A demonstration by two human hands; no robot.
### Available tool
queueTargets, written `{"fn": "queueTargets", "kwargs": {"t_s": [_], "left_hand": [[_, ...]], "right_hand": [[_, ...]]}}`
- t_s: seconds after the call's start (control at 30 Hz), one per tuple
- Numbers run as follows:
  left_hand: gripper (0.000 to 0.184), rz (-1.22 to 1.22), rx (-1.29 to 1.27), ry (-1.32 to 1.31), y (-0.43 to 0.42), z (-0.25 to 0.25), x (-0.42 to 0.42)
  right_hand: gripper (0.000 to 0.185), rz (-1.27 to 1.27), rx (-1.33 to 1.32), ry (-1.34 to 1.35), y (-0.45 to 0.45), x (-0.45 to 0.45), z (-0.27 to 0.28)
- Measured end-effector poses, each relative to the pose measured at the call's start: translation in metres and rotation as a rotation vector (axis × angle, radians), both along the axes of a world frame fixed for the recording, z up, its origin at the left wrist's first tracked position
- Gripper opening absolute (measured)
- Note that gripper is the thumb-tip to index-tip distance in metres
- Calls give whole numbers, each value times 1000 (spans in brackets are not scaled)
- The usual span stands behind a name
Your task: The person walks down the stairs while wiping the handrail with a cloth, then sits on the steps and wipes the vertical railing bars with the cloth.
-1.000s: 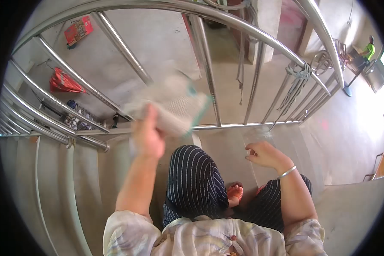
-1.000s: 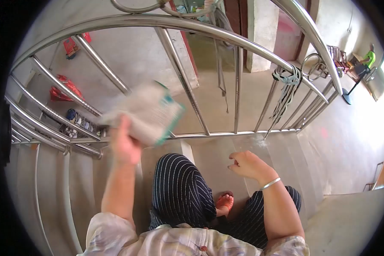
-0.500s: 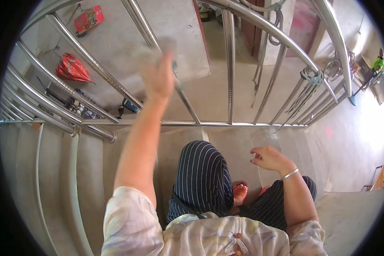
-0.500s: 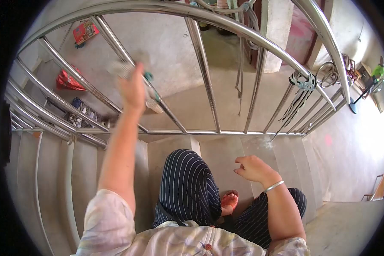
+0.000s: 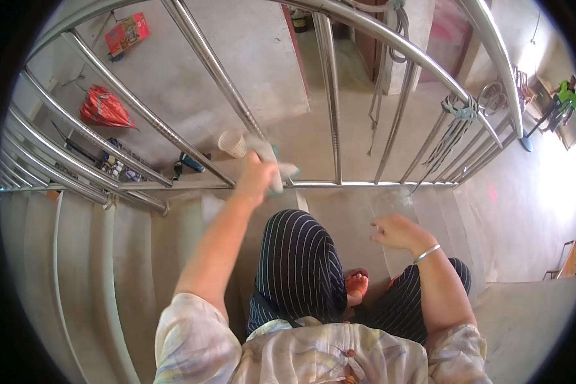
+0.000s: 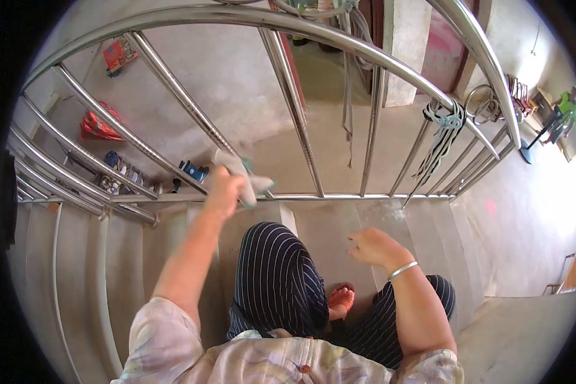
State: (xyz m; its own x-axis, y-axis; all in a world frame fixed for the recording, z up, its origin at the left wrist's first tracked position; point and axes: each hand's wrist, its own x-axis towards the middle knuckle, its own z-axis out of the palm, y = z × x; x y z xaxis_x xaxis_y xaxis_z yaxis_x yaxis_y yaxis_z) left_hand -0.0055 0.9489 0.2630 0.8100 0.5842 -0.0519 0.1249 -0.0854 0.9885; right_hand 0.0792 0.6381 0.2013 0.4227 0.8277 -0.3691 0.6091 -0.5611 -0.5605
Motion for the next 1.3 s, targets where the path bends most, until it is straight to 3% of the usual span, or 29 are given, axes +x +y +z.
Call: {"fn": "queueTargets", "kwargs": {"t_s": [0.07,0.17,0.27,0.37,0.43,0.47,0.53,0.57,0.63,0.67,0.73,0.77,0.87,0.97,1.03,1.1,1.17,1.23,1.3], "left_hand": [[39,71,264,-124,5,62,0],[17,148,642,-412,5,156,4],[6,-21,696,-564,23,185,21],[12,175,686,-660,15,158,37],[15,252,828,-647,9,104,36],[18,342,888,-488,16,61,37],[20,161,747,-111,3,-8,19],[7,50,665,-45,4,-45,16],[10,68,165,-1,-10,-96,9],[10,74,164,-5,-9,-97,8],[11,-22,65,271,-5,-96,6],[13,-35,215,297,-3,-94,6],[15,28,273,118,2,-82,1],[15,-53,136,41,-4,1,-5],[18,-22,243,-203,-11,57,-3],[19,-78,360,-252,0,114,-6],[21,51,506,-767,15,145,9],[23,-7,512,-922,17,186,13],[27,-8,498,-959,25,193,26]], "right_hand": [[39,-20,-19,-8,0,-2,6],[39,4,-41,-8,0,-3,7],[37,0,-56,-13,3,-6,13],[36,-3,-50,-1,5,-7,16],[36,-8,-49,5,5,-8,14],[36,-10,-46,8,5,-8,13],[36,7,-42,-5,6,-8,10],[36,26,-38,-19,7,-7,8],[35,38,-16,-20,7,-5,2],[35,48,9,-24,7,-4,2],[35,51,-17,-11,8,-2,4],[34,55,-42,5,9,0,5],[35,40,24,-14,3,2,-7],[37,58,-37,-16,7,2,3],[38,61,-52,-28,9,0,7],[39,59,-74,-43,10,-2,8],[39,26,-105,-5,11,-3,8],[38,32,-85,-34,11,-6,7],[37,30,-65,-67,10,-6,6]]}}
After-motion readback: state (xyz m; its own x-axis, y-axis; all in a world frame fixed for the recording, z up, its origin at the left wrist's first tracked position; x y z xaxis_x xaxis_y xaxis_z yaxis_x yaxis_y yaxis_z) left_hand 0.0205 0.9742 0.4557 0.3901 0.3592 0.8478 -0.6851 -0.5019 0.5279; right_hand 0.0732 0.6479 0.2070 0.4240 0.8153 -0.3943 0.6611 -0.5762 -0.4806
